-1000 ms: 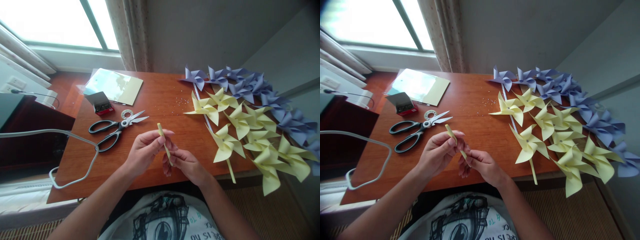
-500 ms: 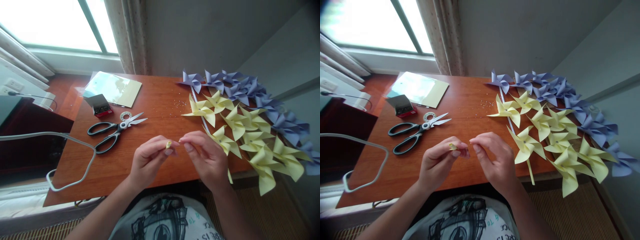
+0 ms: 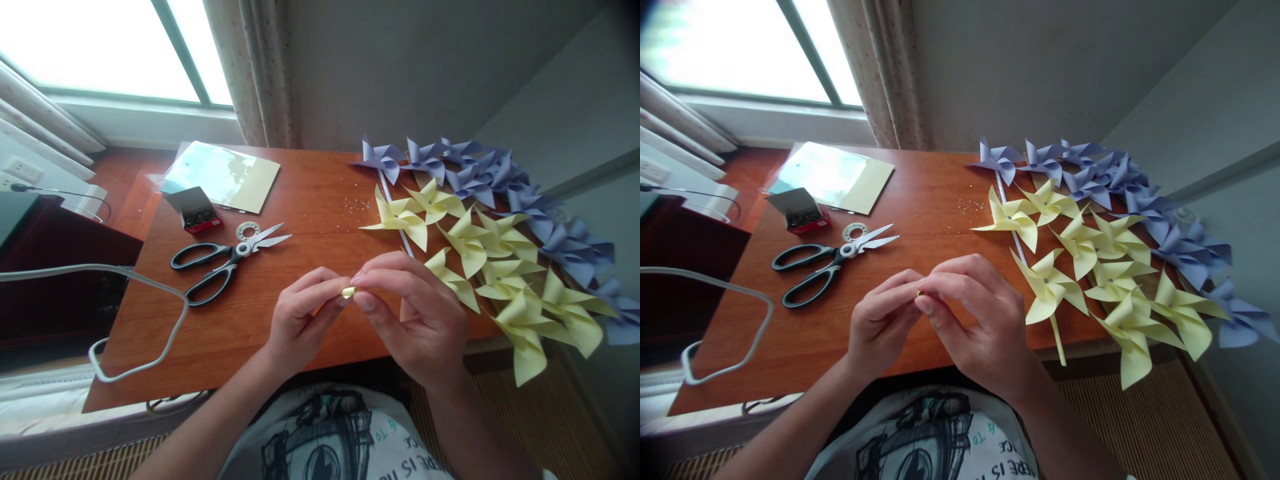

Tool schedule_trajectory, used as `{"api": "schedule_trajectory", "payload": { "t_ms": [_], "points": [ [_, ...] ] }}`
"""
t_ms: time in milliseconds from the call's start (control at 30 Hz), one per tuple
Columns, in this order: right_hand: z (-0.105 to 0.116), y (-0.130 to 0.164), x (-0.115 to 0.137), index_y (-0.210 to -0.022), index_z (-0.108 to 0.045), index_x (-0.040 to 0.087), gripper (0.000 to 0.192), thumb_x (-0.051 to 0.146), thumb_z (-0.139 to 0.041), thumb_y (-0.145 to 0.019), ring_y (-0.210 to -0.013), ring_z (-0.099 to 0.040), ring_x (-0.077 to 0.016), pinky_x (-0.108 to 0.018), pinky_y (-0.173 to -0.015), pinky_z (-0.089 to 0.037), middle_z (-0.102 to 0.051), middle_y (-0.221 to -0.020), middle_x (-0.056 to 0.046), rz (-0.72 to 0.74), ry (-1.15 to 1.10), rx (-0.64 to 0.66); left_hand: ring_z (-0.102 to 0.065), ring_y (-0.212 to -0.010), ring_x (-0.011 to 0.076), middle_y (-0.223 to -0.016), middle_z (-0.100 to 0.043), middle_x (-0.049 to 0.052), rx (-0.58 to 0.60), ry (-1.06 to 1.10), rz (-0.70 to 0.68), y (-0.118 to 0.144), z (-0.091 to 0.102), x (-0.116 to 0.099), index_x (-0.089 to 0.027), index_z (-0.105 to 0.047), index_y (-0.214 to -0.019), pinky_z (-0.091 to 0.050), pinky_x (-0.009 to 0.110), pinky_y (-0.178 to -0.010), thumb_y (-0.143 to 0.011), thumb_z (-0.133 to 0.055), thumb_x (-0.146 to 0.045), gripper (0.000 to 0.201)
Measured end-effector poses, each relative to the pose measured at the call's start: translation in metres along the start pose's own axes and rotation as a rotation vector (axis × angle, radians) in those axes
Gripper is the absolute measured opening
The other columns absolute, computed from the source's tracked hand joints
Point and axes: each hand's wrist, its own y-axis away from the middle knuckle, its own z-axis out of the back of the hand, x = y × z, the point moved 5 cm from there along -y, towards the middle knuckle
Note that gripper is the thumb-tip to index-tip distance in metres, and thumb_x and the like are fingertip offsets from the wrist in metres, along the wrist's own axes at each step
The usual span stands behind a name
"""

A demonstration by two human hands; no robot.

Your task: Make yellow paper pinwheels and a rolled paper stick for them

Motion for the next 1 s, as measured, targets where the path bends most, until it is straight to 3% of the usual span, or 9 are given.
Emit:
{"api": "schedule_trajectory", "payload": {
  "t_ms": [267, 433, 600, 733, 833, 1000],
  "points": [
    [-0.003, -0.019, -0.012, -0.090, -0.066, 0.019, 0.004, 0.018, -0.064, -0.093, -0.082, -0.060, -0.0140, -0.030, -0.078, -0.050, -0.065, -0.086, 0.000, -0.141, -0.056, 0.132, -0.060, -0.077, 0.0148, -0.087, -0.066, 0.004, -0.054, 0.061, 0.071, -0.005, -0.003, 0.015, -0.026, -0.077, -0.107, -0.050, 0.026, -0.071, -0.093, -0.063, -0.019, 0.021],
    [-0.007, -0.023, -0.023, -0.095, -0.068, 0.021, 0.006, 0.026, -0.064, -0.095, -0.086, -0.064, -0.0151, -0.030, -0.080, -0.050, -0.067, -0.089, 0.000, -0.252, -0.176, 0.167, -0.062, -0.079, 0.0167, -0.084, -0.069, 0.005, -0.122, 0.198, 0.230, 0.000, -0.002, 0.033, -0.022, -0.079, -0.097, -0.052, 0.028, -0.075, -0.091, -0.069, -0.028, 0.014],
    [-0.008, -0.001, -0.054, -0.105, -0.070, 0.022, 0.018, 0.034, -0.058, -0.099, -0.095, -0.067, -0.0159, -0.028, -0.085, -0.052, -0.072, -0.099, -0.002, -0.379, -0.209, 0.052, -0.065, -0.073, 0.0128, -0.077, -0.066, 0.002, -0.309, 0.555, 0.373, -0.007, 0.005, 0.033, -0.020, -0.077, -0.096, -0.055, 0.025, -0.072, -0.086, -0.075, -0.031, 0.015],
    [-0.038, 0.031, -0.079, -0.102, -0.073, 0.018, 0.034, 0.042, -0.050, -0.102, -0.085, -0.066, -0.0162, -0.029, -0.078, -0.052, -0.072, -0.092, -0.005, -0.534, -0.388, 0.320, -0.065, -0.076, 0.0099, -0.078, -0.061, -0.001, -0.367, 0.758, 0.401, -0.015, 0.008, 0.032, -0.021, -0.074, -0.098, -0.056, 0.021, -0.072, -0.087, -0.074, -0.028, 0.013],
    [-0.047, 0.046, -0.089, -0.109, -0.073, 0.018, 0.031, 0.043, -0.059, -0.097, -0.071, -0.062, -0.0138, -0.026, -0.067, -0.051, -0.069, -0.080, -0.002, -0.614, -0.469, 0.297, -0.066, -0.078, 0.0097, -0.079, -0.062, -0.002, -0.394, 0.764, 0.431, -0.014, 0.008, 0.037, -0.021, -0.073, -0.099, -0.057, 0.020, -0.073, -0.087, -0.075, -0.027, 0.013],
    [-0.041, 0.051, -0.092, -0.104, -0.074, 0.019, 0.028, 0.043, -0.063, -0.095, -0.074, -0.063, -0.0154, -0.027, -0.069, -0.050, -0.070, -0.081, -0.003, -0.590, -0.309, 0.236, -0.070, -0.078, 0.0126, -0.078, -0.069, 0.000, -0.424, 0.617, 0.412, -0.009, 0.009, 0.041, -0.019, -0.073, -0.101, -0.059, 0.023, -0.075, -0.087, -0.075, -0.027, 0.016]
  ]
}}
